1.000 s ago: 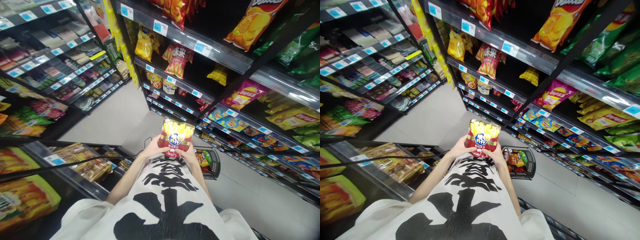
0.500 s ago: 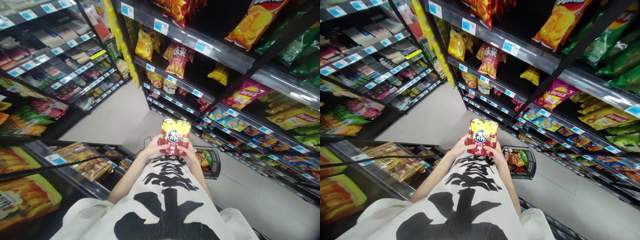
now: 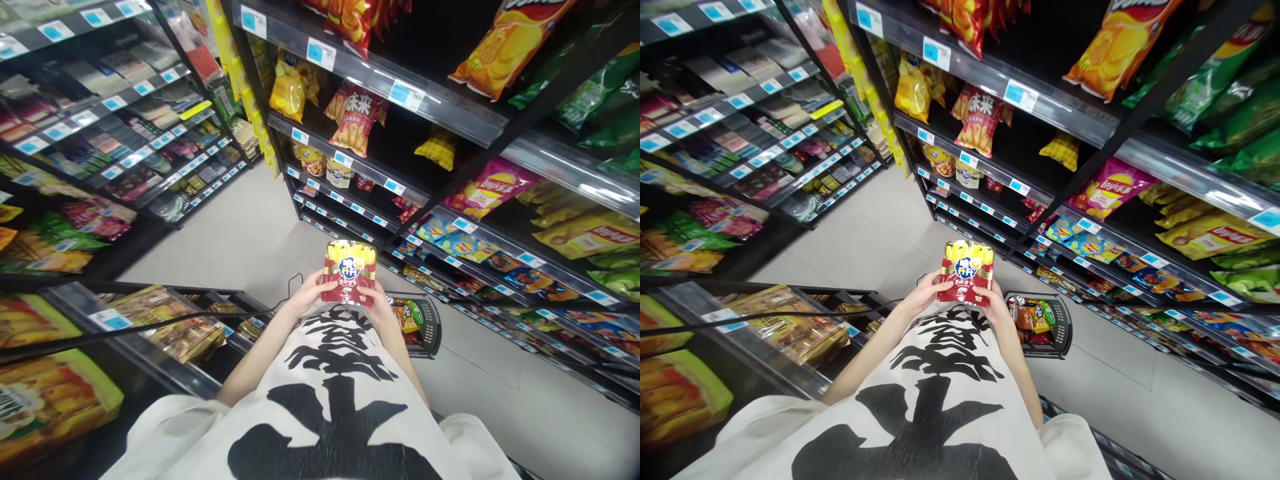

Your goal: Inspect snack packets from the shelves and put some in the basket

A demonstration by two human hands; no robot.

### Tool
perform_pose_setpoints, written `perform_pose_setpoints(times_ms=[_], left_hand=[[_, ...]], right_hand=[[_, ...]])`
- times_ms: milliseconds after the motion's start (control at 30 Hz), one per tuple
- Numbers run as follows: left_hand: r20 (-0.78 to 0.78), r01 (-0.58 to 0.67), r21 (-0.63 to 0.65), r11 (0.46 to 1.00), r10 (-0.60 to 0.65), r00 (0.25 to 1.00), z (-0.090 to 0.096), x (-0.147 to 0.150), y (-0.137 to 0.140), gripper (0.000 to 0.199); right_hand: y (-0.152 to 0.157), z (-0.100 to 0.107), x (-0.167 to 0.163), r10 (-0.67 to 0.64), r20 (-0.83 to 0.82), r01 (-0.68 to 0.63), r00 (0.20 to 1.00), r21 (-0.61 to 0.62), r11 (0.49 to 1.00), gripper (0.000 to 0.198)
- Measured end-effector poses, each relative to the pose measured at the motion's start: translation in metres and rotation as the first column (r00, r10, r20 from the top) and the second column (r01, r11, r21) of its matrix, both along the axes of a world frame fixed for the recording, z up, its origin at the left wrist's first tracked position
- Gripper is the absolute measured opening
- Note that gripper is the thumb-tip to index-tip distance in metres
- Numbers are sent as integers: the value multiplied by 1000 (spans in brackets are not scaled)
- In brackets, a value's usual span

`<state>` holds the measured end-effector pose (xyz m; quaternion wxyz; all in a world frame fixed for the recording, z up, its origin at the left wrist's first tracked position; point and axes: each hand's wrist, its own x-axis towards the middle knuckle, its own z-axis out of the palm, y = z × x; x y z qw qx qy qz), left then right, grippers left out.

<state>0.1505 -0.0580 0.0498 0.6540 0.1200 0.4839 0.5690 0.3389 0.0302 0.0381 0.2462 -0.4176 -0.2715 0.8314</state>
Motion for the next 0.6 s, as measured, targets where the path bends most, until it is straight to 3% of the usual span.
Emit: perform_pose_setpoints(times_ms=[400, 600], left_hand=[[-32, 14, -1, 1000, -14, 999, -5, 1, 0, 57], [-233, 11, 2, 1000, -10, 972, -6, 6, -1, 59]], right_hand=[[1, -3, -1, 30, 20, -31, 999, 17, 999, 49], [1, 0, -4, 18, 45, -20, 999, 48, 999, 49]])
